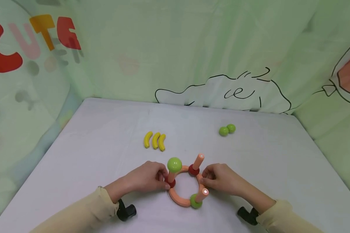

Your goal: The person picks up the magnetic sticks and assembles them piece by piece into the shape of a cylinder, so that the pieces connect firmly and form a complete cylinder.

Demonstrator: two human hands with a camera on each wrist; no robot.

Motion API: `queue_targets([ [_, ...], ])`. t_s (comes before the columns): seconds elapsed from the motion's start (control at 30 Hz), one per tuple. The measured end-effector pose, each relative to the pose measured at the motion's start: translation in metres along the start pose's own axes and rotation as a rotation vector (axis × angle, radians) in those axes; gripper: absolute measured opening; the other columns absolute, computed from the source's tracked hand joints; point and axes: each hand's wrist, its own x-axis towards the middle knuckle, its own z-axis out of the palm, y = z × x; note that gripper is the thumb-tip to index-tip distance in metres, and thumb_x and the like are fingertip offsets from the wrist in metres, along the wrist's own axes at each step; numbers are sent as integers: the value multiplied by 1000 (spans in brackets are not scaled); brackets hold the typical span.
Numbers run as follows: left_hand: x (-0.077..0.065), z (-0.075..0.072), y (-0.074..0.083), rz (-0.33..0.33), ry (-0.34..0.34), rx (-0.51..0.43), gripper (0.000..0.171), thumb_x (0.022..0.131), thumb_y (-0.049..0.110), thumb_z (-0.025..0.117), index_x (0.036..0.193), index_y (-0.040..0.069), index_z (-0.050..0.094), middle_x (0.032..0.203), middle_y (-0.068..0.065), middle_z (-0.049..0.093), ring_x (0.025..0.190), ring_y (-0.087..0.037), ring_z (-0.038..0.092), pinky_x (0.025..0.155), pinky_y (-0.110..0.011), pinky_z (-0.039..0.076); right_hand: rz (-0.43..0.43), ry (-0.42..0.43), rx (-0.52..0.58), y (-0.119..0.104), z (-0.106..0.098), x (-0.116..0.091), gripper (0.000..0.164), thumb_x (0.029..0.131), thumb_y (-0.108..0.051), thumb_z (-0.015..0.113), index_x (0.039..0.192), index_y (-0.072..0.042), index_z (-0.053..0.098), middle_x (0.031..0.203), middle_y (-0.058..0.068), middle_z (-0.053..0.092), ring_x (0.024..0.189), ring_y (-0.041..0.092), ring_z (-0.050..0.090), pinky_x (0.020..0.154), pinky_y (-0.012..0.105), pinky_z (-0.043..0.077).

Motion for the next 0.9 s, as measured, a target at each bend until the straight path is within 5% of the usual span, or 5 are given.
queue_targets([
  [0.37, 1, -2, -4, 14, 49, -25, 22, 89, 18, 79, 105, 8, 67, 79, 4, 61, 73, -11, 55, 67, -24, 44, 23, -3, -3, -4, 5, -6, 19, 90, -24, 73, 77, -11, 68, 65, -8, 57, 60, 7, 48, 54, 21, 38],
  [0.9, 2, 5, -6, 8, 97, -81, 23, 87, 20, 82, 99, 8, 67, 76, 3, 60, 71, -12, 55, 65, -23, 43, 68, -21, 5, -7, 14, -12, 25, 90, -27, 75, 72, -12, 67, 61, -7, 53, 58, 9, 47, 51, 21, 35],
])
